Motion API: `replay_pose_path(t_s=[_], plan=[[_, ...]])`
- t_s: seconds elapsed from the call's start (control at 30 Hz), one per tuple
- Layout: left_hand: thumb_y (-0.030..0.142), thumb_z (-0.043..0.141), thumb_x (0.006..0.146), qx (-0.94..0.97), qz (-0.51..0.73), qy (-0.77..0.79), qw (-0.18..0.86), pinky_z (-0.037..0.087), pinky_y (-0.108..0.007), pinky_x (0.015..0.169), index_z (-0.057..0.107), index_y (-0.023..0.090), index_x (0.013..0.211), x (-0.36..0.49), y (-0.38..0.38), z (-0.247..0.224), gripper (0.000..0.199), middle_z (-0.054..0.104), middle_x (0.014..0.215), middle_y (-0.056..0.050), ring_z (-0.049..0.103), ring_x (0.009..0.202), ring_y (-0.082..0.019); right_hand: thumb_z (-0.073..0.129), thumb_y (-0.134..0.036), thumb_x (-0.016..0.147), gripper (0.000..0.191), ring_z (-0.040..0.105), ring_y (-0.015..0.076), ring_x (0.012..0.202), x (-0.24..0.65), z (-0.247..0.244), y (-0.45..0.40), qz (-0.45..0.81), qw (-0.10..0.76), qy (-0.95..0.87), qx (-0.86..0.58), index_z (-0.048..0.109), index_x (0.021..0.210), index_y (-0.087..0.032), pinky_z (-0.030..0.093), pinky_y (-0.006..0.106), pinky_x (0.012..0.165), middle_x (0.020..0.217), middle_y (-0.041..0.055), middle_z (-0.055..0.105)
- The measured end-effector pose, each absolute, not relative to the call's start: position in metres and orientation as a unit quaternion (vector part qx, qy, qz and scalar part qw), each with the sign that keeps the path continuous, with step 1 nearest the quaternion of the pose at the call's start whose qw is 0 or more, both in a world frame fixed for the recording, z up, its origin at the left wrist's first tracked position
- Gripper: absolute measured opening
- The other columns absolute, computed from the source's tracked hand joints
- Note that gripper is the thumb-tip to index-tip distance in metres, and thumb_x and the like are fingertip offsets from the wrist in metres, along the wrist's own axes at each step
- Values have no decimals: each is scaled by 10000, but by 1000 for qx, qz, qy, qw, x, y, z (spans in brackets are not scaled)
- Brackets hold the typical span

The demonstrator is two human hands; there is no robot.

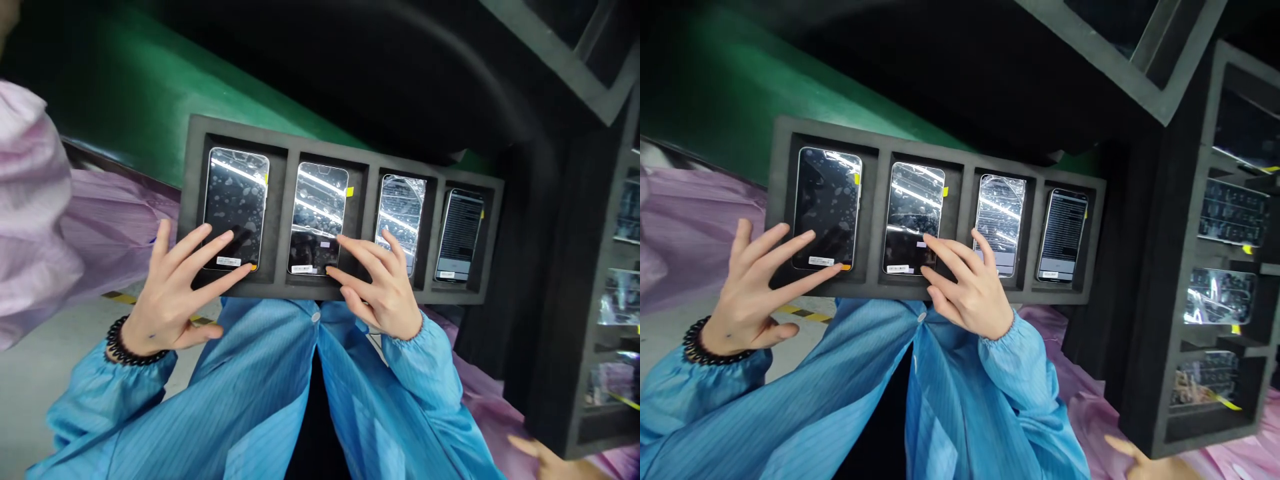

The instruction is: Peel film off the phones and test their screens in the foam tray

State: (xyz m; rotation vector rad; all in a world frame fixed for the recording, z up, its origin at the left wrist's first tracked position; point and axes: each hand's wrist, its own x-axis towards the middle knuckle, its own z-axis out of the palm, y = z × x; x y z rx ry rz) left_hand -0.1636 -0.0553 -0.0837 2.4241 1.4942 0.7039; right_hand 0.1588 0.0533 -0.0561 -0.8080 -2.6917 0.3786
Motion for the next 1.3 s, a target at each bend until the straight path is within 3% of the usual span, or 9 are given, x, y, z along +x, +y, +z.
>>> replay_pose_path(t_s=[0.13, 0.4, 0.6, 0.77, 1.03, 1.17, 1.3], plan=[[651, 205, 997, 822, 260, 501, 74, 69, -636, 1283, 404, 338, 1549, -163, -53, -83, 666, 262, 1699, -38, 251, 1563, -321, 453, -339, 1028, 358, 549, 289, 1304, 153, -59, 57, 114, 124, -935, -312, 702, 1251, -212, 297, 608, 1217, 1534, 142, 536], [635, 186, 997, 812, 268, 516, 54, 70, -589, 1300, 426, 367, 1533, -167, -54, -84, 646, 280, 1693, 10, 258, 1559, -275, 471, -353, 1022, 330, 556, 267, 1303, 152, -63, 51, 172, 139, -949, -225, 730, 1186, -230, 253, 601, 1244, 1511, 113, 568], [613, 129, 1011, 792, 291, 537, 19, 133, -614, 1285, 500, 384, 1483, -172, -53, -90, 643, 369, 1655, 3, 312, 1534, -276, 405, -351, 1043, 374, 554, 269, 1299, 157, -57, 57, 134, 167, -925, -315, 721, 1210, -243, 317, 575, 1221, 1515, 102, 551], [591, 152, 1022, 786, 315, 532, 14, 141, -593, 1290, 552, 355, 1450, -171, -49, -90, 632, 406, 1635, -30, 323, 1528, -275, 454, -331, 1032, 350, 543, 282, 1315, 153, -59, 61, 110, 114, -932, -327, 684, 1280, -242, 302, 586, 1220, 1551, 119, 516], [526, 226, 1047, 751, 332, 571, 8, 187, -628, 1270, 568, 395, 1424, -173, -32, -80, 526, 449, 1605, 40, 367, 1498, -296, 402, -341, 1051, 396, 514, 305, 1357, 155, -35, 82, 84, 153, -904, -389, 651, 1329, -210, 297, 568, 1230, 1538, 125, 517], [461, 277, 1051, 735, 315, 600, 41, 120, -647, 1283, 529, 445, 1440, -175, 0, -70, 464, 383, 1633, 104, 277, 1545, -310, 365, -381, 1066, 402, 504, 302, 1365, 135, -31, 108, 65, 114, -907, -401, 709, 1220, -242, 308, 579, 1223, 1547, 85, 524], [445, 293, 1058, 754, 278, 592, 68, 19, -647, 1281, 572, 301, 1422, -177, 38, -68, 481, 256, 1695, 5, 133, 1589, -345, 358, -404, 1073, 423, 489, 288, 1384, 109, -35, 129, 58, 80, -915, -391, 706, 1232, -225, 288, 559, 1235, 1578, 107, 487]])
